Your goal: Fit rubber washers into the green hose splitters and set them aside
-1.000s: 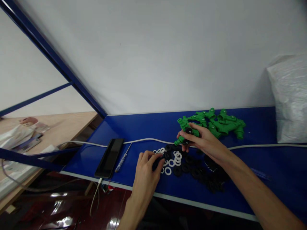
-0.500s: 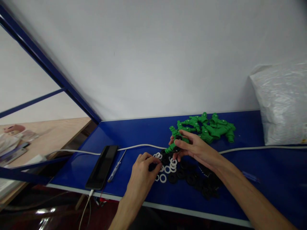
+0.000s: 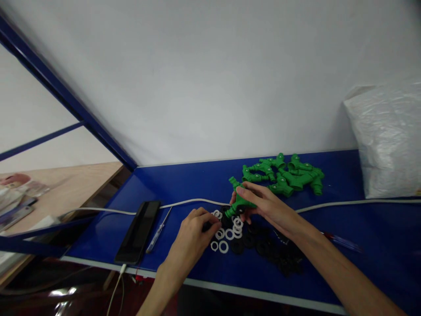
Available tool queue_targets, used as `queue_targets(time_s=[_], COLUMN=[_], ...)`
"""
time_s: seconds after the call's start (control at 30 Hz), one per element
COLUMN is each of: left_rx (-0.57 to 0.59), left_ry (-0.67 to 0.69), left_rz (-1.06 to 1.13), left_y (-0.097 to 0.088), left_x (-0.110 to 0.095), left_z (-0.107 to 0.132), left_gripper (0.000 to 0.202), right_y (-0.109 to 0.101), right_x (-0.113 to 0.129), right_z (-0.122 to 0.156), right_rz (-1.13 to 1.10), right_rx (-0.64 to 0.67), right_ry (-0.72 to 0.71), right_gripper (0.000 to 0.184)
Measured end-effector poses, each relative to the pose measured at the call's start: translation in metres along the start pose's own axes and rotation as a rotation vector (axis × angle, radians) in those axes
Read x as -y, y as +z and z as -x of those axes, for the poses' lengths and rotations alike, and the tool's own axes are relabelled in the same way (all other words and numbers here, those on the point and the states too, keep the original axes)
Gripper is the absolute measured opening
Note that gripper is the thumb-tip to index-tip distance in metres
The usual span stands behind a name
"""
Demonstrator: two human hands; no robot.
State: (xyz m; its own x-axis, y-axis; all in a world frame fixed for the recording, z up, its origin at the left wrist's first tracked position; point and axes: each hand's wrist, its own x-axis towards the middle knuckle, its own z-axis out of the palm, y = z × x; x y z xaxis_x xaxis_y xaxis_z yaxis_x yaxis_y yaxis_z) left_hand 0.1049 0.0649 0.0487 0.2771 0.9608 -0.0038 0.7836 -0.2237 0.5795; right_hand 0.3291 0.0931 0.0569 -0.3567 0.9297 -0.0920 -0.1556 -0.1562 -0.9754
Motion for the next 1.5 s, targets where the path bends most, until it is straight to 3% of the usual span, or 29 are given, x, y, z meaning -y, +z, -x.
queue_targets(time_s=[0.13, 0.33, 0.6, 0.9, 1.27, 1.5], left_rx=[-0.002, -0.013, -0.056, -0.132, -0.154, -0.01], left_ry=[-0.111, -0.198, -0.219, -0.107, -0.074, -0.091], left_rz=[0.23, 0.529, 0.778, 0.789, 0.85, 0.883], left_y=[-0.008, -0.011, -0.016, -0.026, -0.018, -0.015], left_x=[0.009, 0.018, 0.003, -0.028, -0.037, -0.042], left_z=[0.0, -0.004, -0.015, -0.03, -0.044, -0.042], left_gripper=[0.034, 0.033, 0.031, 0.026, 0.024, 0.032], right_y=[0.0, 0.001, 0.002, 0.008, 0.012, 0.012], right_x=[0.0, 0.0, -0.001, -0.001, 0.001, -0.005], right_z=[0.001, 0.001, 0.0, 0.001, 0.004, 0.001], right_rz=[-0.023, -0.031, -0.032, -0.018, -0.005, 0.069], right_rx=[0.027, 0.036, 0.09, 0.116, 0.148, 0.106], right_ry=[0.004, 0.024, 0.036, 0.06, 0.034, -0.003], right_gripper=[0.041, 0.041, 0.04, 0.045, 0.043, 0.047])
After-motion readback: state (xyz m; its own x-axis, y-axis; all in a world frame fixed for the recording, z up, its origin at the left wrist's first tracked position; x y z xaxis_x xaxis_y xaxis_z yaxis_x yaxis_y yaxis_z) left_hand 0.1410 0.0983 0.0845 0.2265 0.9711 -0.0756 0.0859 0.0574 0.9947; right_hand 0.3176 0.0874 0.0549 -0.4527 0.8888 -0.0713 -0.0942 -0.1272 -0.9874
